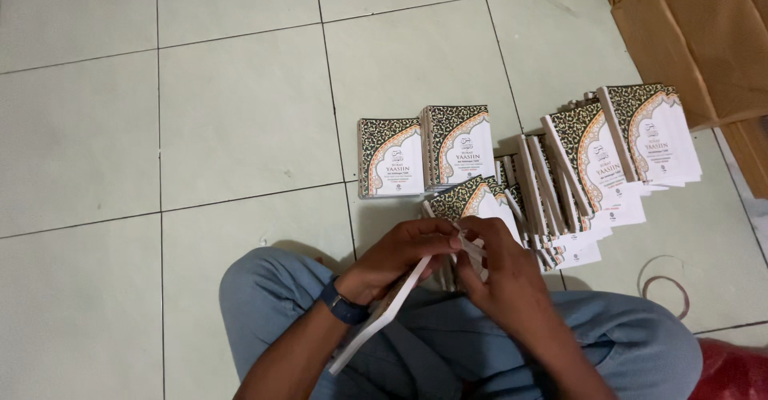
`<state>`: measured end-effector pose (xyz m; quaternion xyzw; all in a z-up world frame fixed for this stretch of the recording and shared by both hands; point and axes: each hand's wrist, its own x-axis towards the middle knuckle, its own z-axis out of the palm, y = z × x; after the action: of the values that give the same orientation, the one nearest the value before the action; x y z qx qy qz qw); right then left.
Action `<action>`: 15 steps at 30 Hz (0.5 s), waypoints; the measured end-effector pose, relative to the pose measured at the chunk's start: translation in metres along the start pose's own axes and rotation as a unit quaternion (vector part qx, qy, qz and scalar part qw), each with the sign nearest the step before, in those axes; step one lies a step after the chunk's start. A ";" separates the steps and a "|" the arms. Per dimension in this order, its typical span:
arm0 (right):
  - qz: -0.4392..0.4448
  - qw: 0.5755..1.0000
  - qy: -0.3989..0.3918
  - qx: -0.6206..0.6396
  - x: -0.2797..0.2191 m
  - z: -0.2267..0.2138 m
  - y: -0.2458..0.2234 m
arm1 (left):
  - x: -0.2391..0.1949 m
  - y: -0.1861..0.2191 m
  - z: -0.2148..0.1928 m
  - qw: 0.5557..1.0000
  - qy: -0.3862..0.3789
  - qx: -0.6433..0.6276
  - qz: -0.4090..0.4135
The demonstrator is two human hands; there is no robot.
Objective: The person sits on the floor and tapes the spines of small books using a roll of clear tape. They pick up a book, apply the tape to the spine, and place it on a stack.
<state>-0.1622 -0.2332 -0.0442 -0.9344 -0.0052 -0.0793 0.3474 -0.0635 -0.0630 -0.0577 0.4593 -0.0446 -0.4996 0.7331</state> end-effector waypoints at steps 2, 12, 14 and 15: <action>0.026 1.000 -0.005 -0.006 -0.001 0.002 -0.003 | -0.001 0.001 0.000 1.000 0.004 0.002 -0.005; 0.204 0.979 -0.020 0.003 -0.007 0.006 0.002 | -0.001 -0.006 -0.003 0.998 0.050 0.034 -0.006; 0.169 0.984 -0.011 0.051 -0.002 -0.007 -0.011 | 0.000 -0.007 -0.003 0.997 0.066 0.042 0.027; 0.133 0.986 -0.004 0.098 0.001 -0.013 -0.018 | 0.000 -0.007 -0.003 0.994 0.082 0.050 0.060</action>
<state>-0.1644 -0.2281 -0.0223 -0.8884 0.1097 -0.0276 0.4449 -0.0668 -0.0617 -0.0648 0.5311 -0.0365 -0.4120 0.7395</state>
